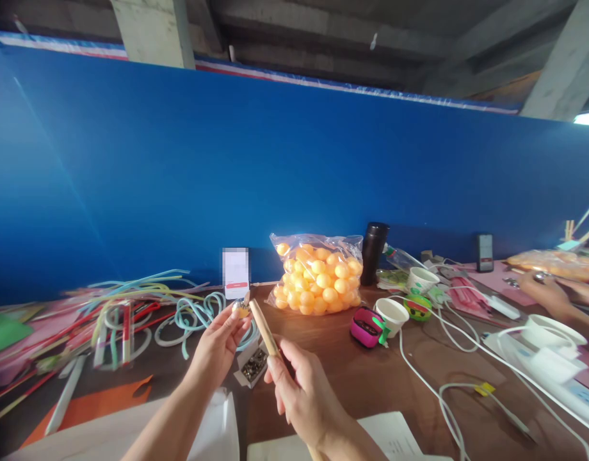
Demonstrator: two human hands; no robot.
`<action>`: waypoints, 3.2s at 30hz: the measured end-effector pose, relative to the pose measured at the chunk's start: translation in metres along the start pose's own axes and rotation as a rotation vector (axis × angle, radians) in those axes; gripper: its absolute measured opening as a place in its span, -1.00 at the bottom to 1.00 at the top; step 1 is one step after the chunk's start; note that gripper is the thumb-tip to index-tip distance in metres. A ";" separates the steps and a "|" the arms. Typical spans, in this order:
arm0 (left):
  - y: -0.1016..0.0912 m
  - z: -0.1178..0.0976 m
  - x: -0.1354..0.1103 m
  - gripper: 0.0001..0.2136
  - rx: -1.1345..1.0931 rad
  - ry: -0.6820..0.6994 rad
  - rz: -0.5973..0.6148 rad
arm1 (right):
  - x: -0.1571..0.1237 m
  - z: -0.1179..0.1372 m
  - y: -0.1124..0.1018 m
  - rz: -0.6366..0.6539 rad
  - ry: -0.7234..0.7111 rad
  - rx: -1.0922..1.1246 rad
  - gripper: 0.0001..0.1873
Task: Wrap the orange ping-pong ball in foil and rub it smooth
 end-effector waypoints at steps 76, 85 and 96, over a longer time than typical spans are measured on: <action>0.008 -0.001 -0.004 -0.86 -0.139 -0.049 0.047 | -0.005 -0.003 0.007 -0.020 0.039 0.078 -0.62; 0.009 -0.002 -0.003 -0.80 -0.136 -0.033 0.005 | -0.005 -0.002 0.005 -0.037 0.061 0.092 -0.59; 0.009 -0.001 -0.003 -0.79 -0.143 -0.032 0.000 | -0.004 -0.001 0.007 -0.027 0.063 0.083 -0.57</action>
Point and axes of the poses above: each hand's wrist, its own x-axis towards the middle knuckle, its own y-axis out of the palm, z = x × y, the point moved 3 cm from there along x, towards the middle knuckle, and after that the axes turned 2 degrees about -z, right-handed, at the moved point
